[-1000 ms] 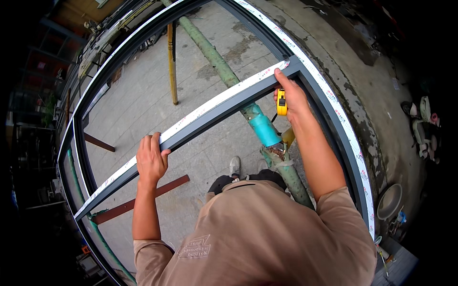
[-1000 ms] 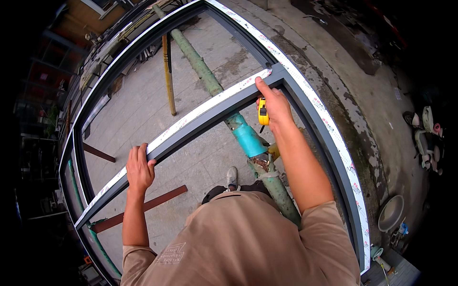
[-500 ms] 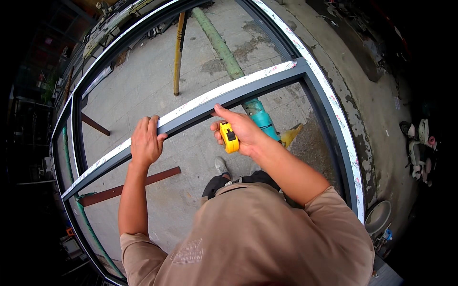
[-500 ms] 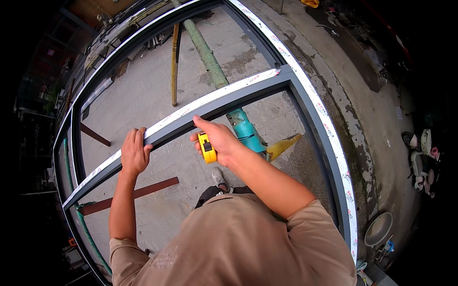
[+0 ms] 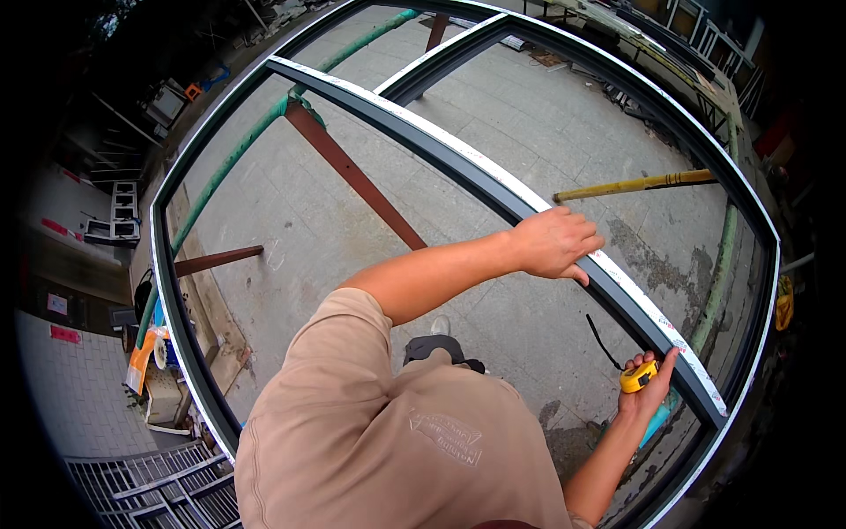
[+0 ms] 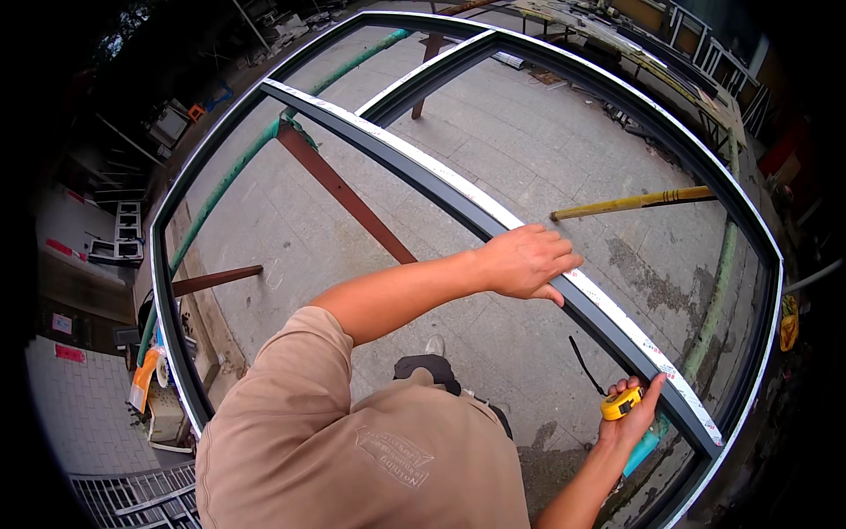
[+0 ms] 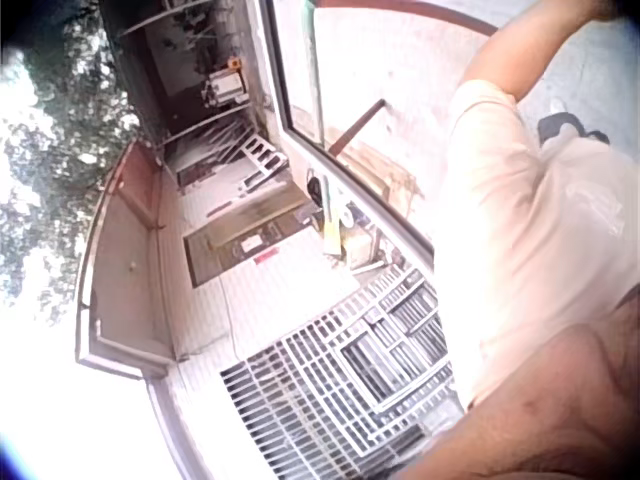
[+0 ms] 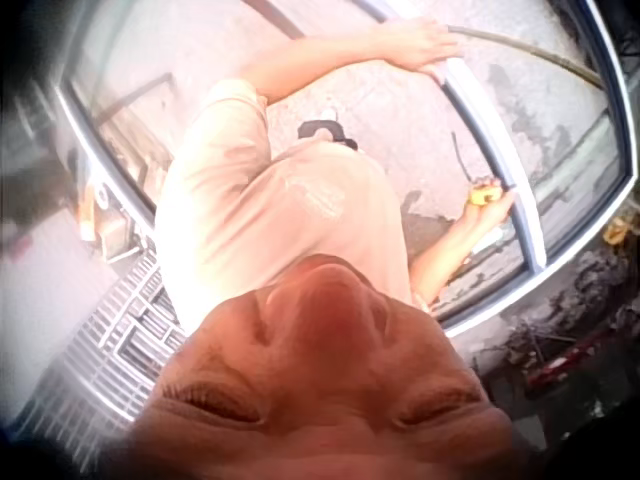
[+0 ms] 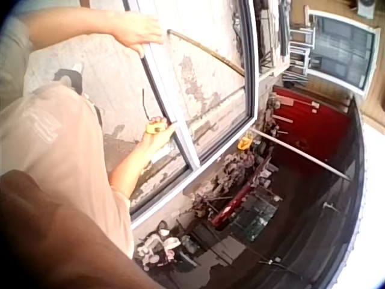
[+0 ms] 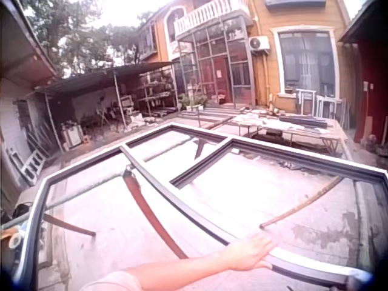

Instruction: The person measures and prepares a window frame and a plastic trim piece. The person uses a tape measure to check the frame dimensions, cuts a plastic strip with pliers, and then uses a power grinder to trim the plastic strip before checking its fit against the window frame.

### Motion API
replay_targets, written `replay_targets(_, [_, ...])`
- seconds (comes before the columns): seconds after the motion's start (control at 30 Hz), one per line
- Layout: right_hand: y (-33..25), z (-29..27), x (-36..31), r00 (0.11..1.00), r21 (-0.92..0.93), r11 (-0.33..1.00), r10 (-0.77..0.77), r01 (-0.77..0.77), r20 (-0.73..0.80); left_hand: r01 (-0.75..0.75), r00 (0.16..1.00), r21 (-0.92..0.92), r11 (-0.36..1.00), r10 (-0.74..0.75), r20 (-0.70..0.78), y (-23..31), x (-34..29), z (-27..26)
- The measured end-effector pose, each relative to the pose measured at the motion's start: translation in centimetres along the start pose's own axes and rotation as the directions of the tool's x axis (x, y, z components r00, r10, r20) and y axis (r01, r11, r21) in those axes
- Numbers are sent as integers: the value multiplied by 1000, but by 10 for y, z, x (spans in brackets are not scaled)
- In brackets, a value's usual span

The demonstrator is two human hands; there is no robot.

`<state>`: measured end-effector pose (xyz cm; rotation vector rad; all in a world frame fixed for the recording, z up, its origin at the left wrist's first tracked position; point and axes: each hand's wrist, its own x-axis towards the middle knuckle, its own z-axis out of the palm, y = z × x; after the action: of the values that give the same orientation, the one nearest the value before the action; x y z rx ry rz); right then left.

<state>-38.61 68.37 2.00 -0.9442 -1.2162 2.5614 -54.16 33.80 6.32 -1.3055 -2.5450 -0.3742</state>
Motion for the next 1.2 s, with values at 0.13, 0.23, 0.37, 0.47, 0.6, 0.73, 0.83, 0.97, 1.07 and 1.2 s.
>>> replay_targets(0.13, [-7,7,-8,996,-44,998,-39,35,-75,127,991,145,981,-120,-59,-113,-89,-46])
replay_targets(0.23, [-12,-2,1,992,-82,996,-29,19,-124,162,984,156,974,-146,-105,-173,-132,-71])
replay_targets(0.37, [-18,-3,-3,992,-87,996,-5,-6,-125,55,997,84,995,-50,-60,-194,-123,-71])
replay_targets(0.47, [-18,-1,0,996,-102,995,3,-11,-85,32,998,84,996,-28,-55,-203,-122,-65])
replay_targets(0.6, [-6,34,-27,972,-135,988,-108,80,-207,7,989,28,1000,-3,-146,-205,-120,-55])
replay_targets(0.73, [51,117,-40,984,-230,972,-85,48,-155,25,989,21,999,-22,-145,-205,-128,-61])
replay_targets(0.83, [104,192,-59,1000,-190,982,11,-9,8,27,989,46,999,-20,-144,-205,-130,-59])
replay_targets(0.97, [165,256,-54,988,-160,983,104,-85,115,3,985,72,997,9,-171,-208,-130,-65])
replay_targets(1.07, [184,292,-54,945,-181,959,255,-219,206,26,991,45,999,-20,-135,-207,-134,-61])
replay_targets(1.2, [197,317,-54,959,-161,961,248,-225,138,41,992,0,999,-41,-120,-209,-135,-63])
